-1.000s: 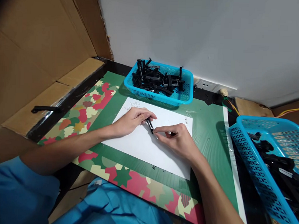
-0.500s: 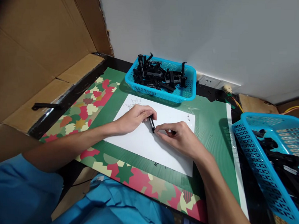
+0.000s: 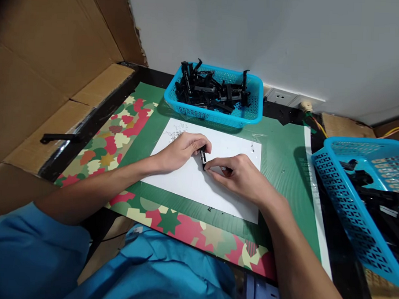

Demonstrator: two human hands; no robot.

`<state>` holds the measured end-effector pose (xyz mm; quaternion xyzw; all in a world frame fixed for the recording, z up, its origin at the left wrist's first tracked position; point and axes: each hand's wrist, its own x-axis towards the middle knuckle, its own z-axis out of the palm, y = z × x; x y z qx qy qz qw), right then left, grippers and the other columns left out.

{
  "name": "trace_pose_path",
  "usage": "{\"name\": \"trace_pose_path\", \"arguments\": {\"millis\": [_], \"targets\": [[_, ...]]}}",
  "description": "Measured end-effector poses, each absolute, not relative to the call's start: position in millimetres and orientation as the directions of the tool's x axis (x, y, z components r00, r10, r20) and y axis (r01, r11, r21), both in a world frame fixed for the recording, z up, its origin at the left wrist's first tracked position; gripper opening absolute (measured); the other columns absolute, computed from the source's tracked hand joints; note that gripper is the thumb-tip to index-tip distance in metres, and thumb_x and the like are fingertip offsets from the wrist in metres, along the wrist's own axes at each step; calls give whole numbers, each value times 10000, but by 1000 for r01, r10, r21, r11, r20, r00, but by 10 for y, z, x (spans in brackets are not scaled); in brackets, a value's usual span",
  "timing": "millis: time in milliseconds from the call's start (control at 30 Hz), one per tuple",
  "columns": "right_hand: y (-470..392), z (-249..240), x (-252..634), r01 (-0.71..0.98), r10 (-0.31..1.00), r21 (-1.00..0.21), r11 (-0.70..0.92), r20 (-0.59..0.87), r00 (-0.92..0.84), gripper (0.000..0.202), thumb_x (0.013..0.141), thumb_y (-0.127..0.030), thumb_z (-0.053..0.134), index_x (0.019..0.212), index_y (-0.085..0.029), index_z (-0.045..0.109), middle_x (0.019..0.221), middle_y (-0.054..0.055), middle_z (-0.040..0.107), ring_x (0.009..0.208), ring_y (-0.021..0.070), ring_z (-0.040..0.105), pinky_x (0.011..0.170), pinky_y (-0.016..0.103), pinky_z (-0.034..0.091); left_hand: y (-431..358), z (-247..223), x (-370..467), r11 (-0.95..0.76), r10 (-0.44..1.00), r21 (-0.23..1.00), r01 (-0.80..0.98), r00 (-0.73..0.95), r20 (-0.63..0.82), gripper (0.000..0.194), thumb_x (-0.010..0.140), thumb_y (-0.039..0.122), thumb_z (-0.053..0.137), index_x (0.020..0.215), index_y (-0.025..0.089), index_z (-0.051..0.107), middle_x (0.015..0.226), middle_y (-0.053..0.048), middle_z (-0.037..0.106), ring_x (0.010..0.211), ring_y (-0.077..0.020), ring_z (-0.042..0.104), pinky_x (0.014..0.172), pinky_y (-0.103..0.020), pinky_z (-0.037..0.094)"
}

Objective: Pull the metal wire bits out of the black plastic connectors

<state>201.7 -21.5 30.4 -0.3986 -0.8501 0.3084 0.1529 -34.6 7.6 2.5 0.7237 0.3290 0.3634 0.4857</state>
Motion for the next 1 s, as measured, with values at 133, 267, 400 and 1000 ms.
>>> {"name": "trace_pose_path", "arguments": {"millis": [133,267,400,1000], "targets": [[-224,269,2015,586,798,-676,447,5,-603,243,960,-337,680,1050,-201,860,575,-53,478,521,101,318,533,256,300,71,28,-353,-324,825,939,111,520,223,479,1125,460,421,923,142,718,913,-73,710,794,-169,568,765,-313,436],[-229,261,2003,572,786,-681,457,8,-619,237,952,-307,677,1055,-194,859,578,-48,493,521,100,326,528,251,302,66,46,-351,-317,829,940,127,519,209,487,1123,478,421,931,145,721,920,-73,716,812,-174,591,774,-313,444],[-236,270,2000,568,756,-646,510,20,-655,252,960,-277,664,1107,-177,843,598,-31,576,505,96,392,546,250,337,63,55,-351,-326,826,937,125,519,219,495,1122,483,422,926,142,723,924,-77,722,833,-176,606,794,-313,449],[-142,213,2127,693,881,-607,389,25,-473,345,893,-516,812,1101,-241,824,617,-56,445,550,119,368,570,278,316,66,43,-382,-360,852,916,177,463,245,291,1089,359,567,1018,159,767,1058,-76,755,938,-179,665,851,-302,489]]}}
